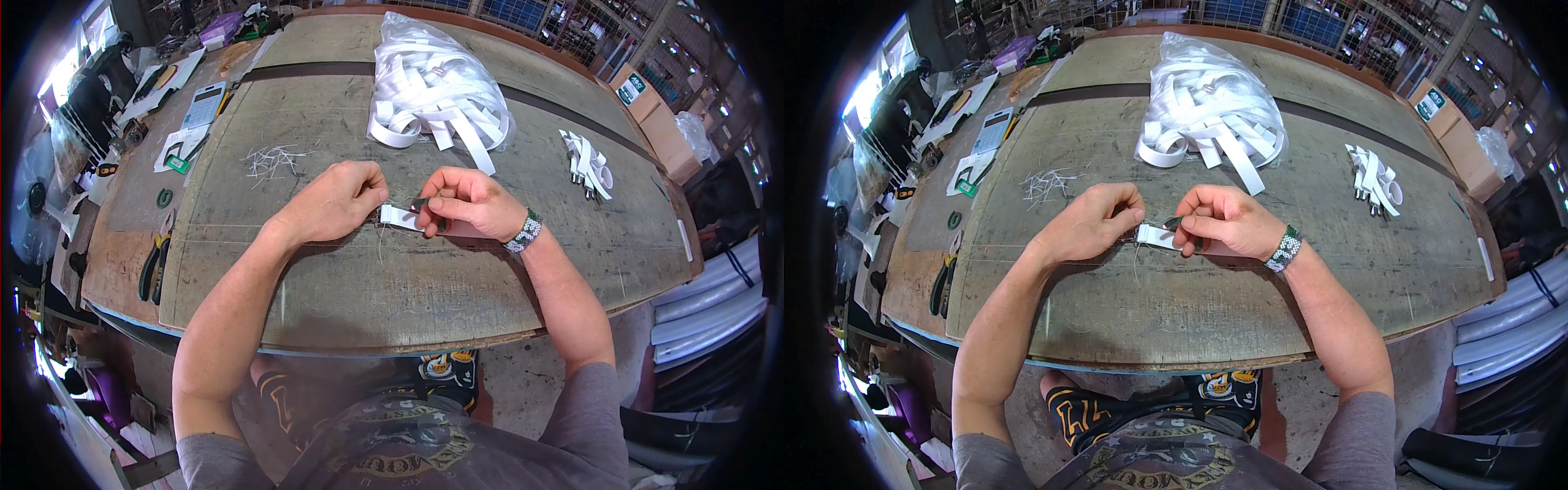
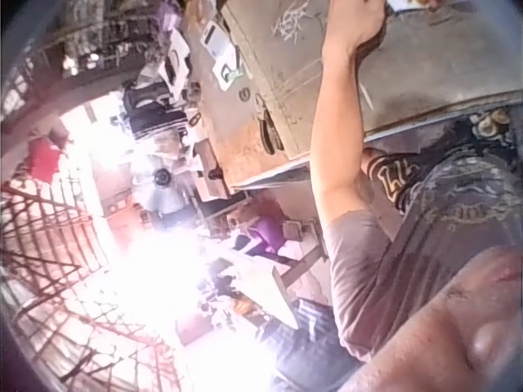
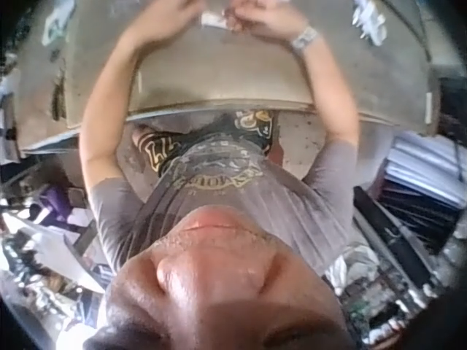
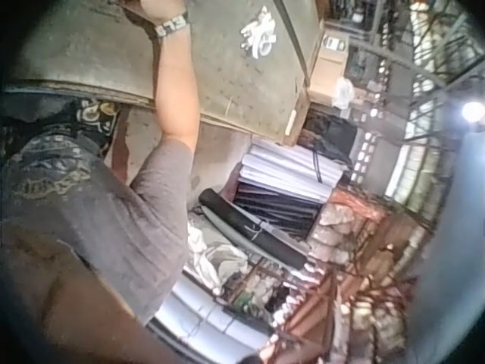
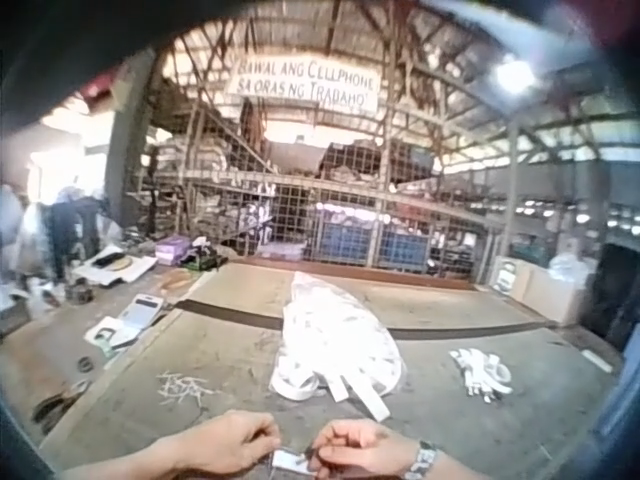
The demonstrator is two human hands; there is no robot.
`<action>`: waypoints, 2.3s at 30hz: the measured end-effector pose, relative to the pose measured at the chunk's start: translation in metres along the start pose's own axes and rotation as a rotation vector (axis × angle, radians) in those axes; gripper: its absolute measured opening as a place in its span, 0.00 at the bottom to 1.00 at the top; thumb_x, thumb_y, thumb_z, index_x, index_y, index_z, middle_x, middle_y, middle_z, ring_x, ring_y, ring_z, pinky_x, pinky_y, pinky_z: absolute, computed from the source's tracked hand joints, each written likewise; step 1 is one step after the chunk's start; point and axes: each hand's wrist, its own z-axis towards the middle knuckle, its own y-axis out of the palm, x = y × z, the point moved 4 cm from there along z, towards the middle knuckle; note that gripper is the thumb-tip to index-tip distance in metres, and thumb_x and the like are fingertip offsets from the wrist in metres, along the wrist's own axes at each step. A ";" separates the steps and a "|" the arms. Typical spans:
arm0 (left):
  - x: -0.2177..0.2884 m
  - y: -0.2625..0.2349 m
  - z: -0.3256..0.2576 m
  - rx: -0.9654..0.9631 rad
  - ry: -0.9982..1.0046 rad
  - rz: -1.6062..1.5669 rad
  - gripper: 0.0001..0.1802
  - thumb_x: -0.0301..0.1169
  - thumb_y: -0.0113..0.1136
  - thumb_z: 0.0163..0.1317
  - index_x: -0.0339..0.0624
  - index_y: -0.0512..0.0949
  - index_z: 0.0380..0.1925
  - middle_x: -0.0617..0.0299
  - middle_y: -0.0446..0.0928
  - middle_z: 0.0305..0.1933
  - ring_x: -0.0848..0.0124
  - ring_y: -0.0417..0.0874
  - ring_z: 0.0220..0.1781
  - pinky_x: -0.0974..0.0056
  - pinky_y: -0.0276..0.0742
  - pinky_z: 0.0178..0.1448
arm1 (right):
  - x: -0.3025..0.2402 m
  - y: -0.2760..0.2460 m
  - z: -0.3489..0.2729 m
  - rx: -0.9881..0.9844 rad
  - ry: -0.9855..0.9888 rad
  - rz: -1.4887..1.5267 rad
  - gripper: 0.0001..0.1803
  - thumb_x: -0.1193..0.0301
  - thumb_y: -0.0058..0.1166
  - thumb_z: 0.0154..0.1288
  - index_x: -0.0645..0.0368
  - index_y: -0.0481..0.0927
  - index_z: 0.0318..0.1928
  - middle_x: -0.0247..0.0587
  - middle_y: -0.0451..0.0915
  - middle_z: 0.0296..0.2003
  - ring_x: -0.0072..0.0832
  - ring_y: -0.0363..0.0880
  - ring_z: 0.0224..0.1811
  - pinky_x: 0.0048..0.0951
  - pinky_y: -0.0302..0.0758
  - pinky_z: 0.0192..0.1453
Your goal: Attaching metal clips and hardware to white fabric or leather straps at a workbench.
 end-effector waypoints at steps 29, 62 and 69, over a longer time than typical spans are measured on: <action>0.001 0.001 0.000 -0.015 0.016 0.090 0.14 0.34 0.66 0.61 0.29 0.84 0.29 0.52 0.80 0.23 0.62 0.82 0.28 0.55 0.78 0.38 | -0.002 0.022 0.002 0.373 -0.131 -0.280 0.07 0.72 0.52 0.80 0.62 0.76 0.51 0.36 0.85 0.38 0.19 0.85 0.35 0.20 0.81 0.34; -0.013 0.004 0.005 -0.009 0.035 -0.060 0.12 0.31 0.59 0.69 0.30 0.79 0.36 0.53 0.81 0.30 0.66 0.81 0.34 0.57 0.78 0.42 | -0.007 0.036 0.001 0.389 -0.208 -0.552 0.06 0.75 0.55 0.78 0.63 0.79 0.50 0.37 0.86 0.37 0.19 0.86 0.36 0.22 0.81 0.36; -0.014 0.003 0.005 0.003 0.067 -0.057 0.12 0.31 0.59 0.69 0.29 0.78 0.35 0.51 0.82 0.30 0.65 0.82 0.34 0.57 0.78 0.42 | -0.013 0.043 0.003 0.423 -0.410 -0.895 0.07 0.80 0.59 0.71 0.64 0.80 0.48 0.45 0.85 0.36 0.32 0.86 0.34 0.30 0.80 0.38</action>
